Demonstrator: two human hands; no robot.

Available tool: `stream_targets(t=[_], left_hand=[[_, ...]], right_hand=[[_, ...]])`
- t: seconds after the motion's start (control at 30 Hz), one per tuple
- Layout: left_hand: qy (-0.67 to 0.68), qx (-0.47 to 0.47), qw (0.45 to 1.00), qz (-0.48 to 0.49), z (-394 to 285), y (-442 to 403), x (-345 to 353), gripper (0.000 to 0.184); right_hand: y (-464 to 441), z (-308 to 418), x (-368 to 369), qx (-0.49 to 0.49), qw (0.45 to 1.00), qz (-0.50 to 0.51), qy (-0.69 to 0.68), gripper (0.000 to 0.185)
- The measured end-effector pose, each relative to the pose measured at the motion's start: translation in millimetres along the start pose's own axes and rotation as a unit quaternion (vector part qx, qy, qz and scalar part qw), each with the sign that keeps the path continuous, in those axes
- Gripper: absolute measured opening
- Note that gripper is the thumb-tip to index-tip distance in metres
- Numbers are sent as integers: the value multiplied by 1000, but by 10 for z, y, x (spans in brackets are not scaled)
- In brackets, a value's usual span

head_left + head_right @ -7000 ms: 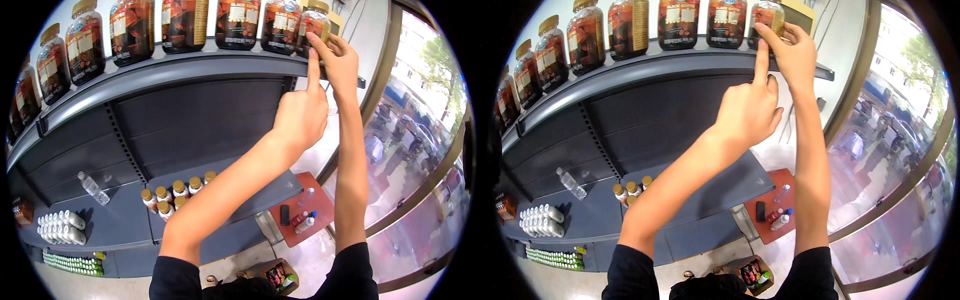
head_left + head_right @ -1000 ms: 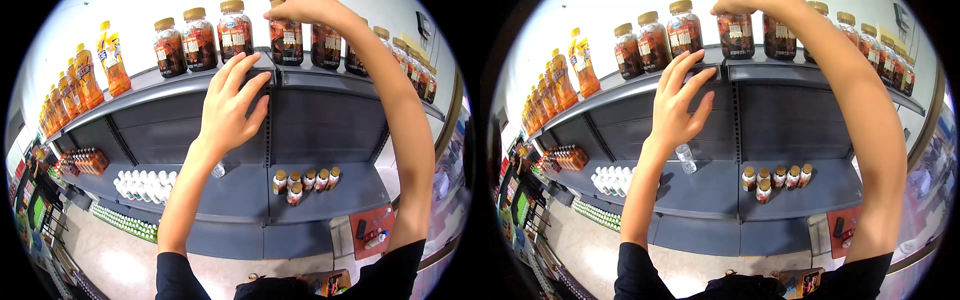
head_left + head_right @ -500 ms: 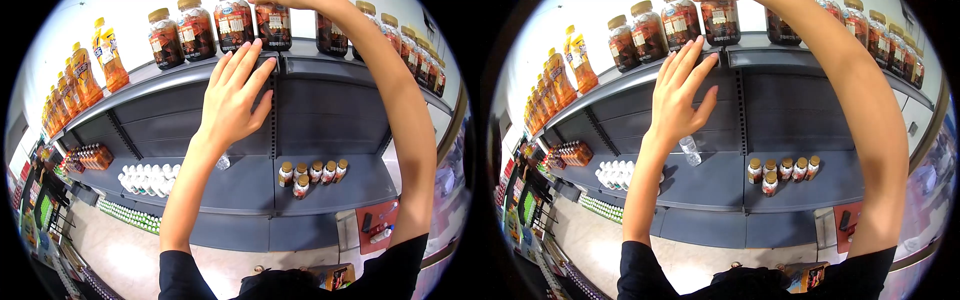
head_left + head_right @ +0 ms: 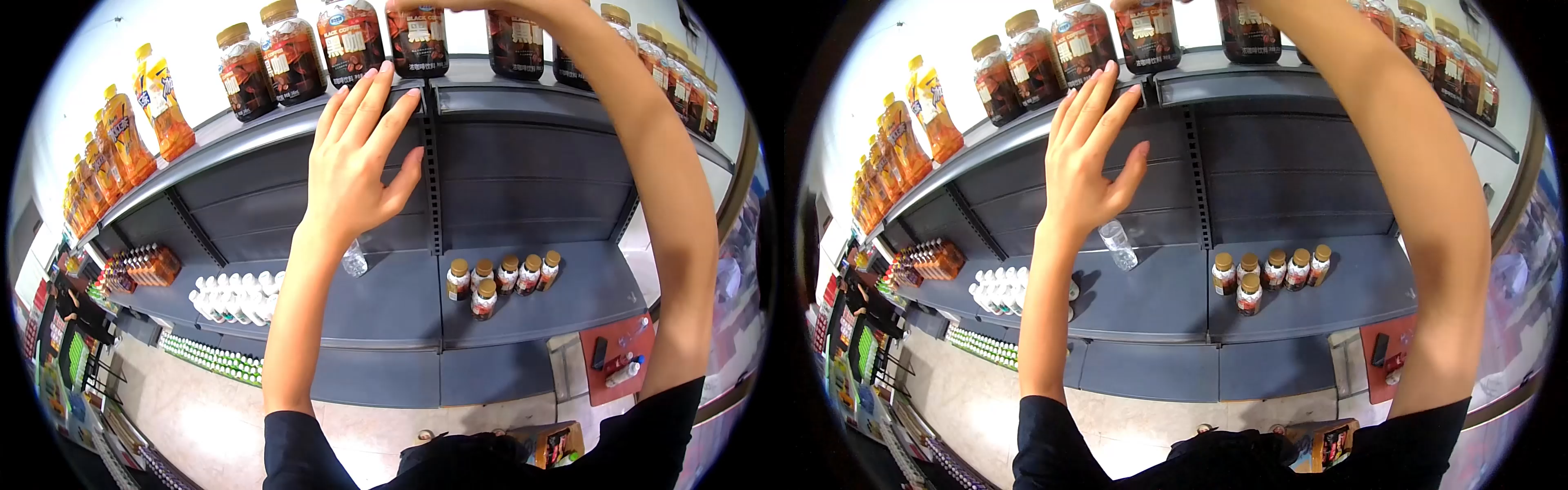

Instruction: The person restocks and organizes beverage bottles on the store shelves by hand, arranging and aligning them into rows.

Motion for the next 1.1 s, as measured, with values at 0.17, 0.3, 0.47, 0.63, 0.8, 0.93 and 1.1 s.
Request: stream_targets(t=[0.17,0.3,0.47,0.63,0.8,0.93,1.1], left_hand=[[4,-10,1000,2,26,-8,-28,48],[-2,-12,1000,1,34,7,-74,42],[9,-31,995,-90,199,38,-310,50],[-55,-92,984,-143,592,-87,-580,48],[-91,-27,991,-99,564,-192,-443,45],[-92,-30,994,-45,502,-126,-280,44],[-98,-28,994,-22,442,-105,-226,54]], right_hand=[[-84,-35,119,-12,997,-47,-57,53],[-109,-106,160,9,996,-31,-88,59],[-72,-104,172,22,992,-36,-119,62],[-137,-139,263,10,992,-89,-93,63],[-129,-116,213,31,996,-70,-53,59],[-17,-133,96,24,994,-39,-96,58],[-12,-145,80,44,996,-72,-22,54]])
Point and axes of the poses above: each hand's wrist, its own y-axis away from the middle knuckle, its own x-axis out of the palm, z = x × y, the point moved 7 cm from there along -y, towards the middle knuckle, and after that the axes turned 7 degrees about -z, right-handed, at the moved point
